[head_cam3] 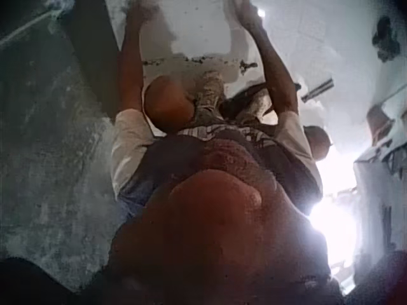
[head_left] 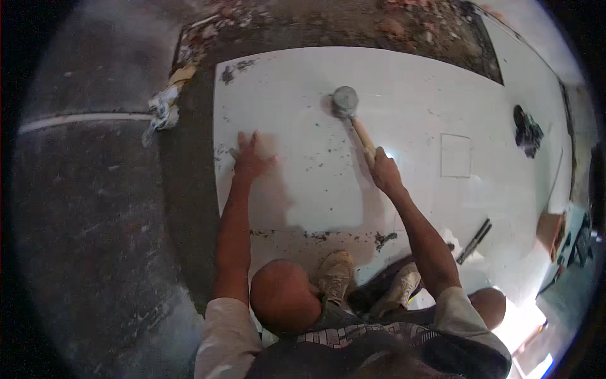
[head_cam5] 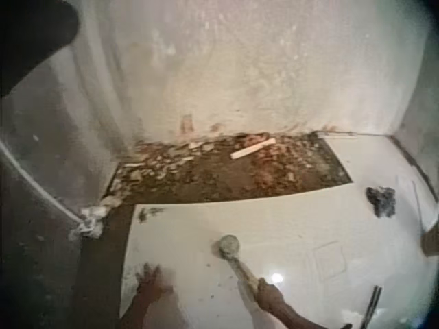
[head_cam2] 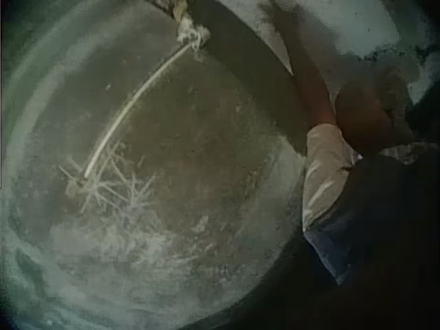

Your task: Positioning a large square tile on the floor and tapping it down with a rubber mallet.

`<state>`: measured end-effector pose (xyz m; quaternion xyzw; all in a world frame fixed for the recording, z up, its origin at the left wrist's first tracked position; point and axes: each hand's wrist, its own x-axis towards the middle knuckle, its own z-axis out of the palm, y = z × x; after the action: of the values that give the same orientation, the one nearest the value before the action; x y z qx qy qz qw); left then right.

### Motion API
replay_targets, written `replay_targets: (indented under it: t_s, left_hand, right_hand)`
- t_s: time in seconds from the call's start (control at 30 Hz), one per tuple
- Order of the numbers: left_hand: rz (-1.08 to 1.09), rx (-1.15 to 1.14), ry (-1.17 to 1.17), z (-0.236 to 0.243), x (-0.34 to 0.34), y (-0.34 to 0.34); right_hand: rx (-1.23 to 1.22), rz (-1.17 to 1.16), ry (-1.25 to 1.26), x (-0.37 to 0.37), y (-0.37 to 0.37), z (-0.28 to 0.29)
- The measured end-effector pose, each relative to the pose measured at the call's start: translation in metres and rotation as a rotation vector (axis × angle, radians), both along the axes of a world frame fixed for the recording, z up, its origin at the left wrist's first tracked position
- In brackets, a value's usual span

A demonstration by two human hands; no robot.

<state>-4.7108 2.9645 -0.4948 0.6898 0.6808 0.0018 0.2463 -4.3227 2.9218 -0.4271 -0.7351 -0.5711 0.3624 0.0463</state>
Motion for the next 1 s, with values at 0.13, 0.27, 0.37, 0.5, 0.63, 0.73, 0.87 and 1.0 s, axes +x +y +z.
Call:
replay_targets:
  t_s: [0.13,0.27,0.37,0.5,0.63,0.73,0.87,1.0]
  left_hand:
    - [0.134,0.051,0.261,0.003,-0.007,-0.014]
    - [0.258,-0.073,-0.013,0.028,0.018,-0.013]
    - [0.321,-0.205,0.091,0.044,0.03,-0.007]
    - [0.34,-0.167,0.023,0.037,0.014,-0.014]
    - [0.291,-0.194,0.085,0.03,0.027,-0.01]
    - [0.301,-0.167,0.032,0.035,0.015,-0.019]
    - [0.251,-0.146,0.086,0.03,0.022,-0.002]
    - [0.239,-0.125,0.052,0.009,0.006,-0.023]
  right_hand:
    - [0.059,-0.059,0.222,-0.063,0.01,0.032]
    - [0.198,0.038,0.444,-0.117,0.05,0.119]
    - [0.406,0.124,0.452,-0.146,0.075,0.146]
    - [0.426,0.191,0.356,-0.143,0.072,0.082]
    - [0.16,0.272,0.003,-0.122,0.075,0.015]
    - [0.141,0.148,0.148,-0.144,0.057,0.054]
    - [0.247,0.094,0.27,-0.154,0.073,0.066]
    - [0.015,0.31,0.08,-0.13,0.078,0.011]
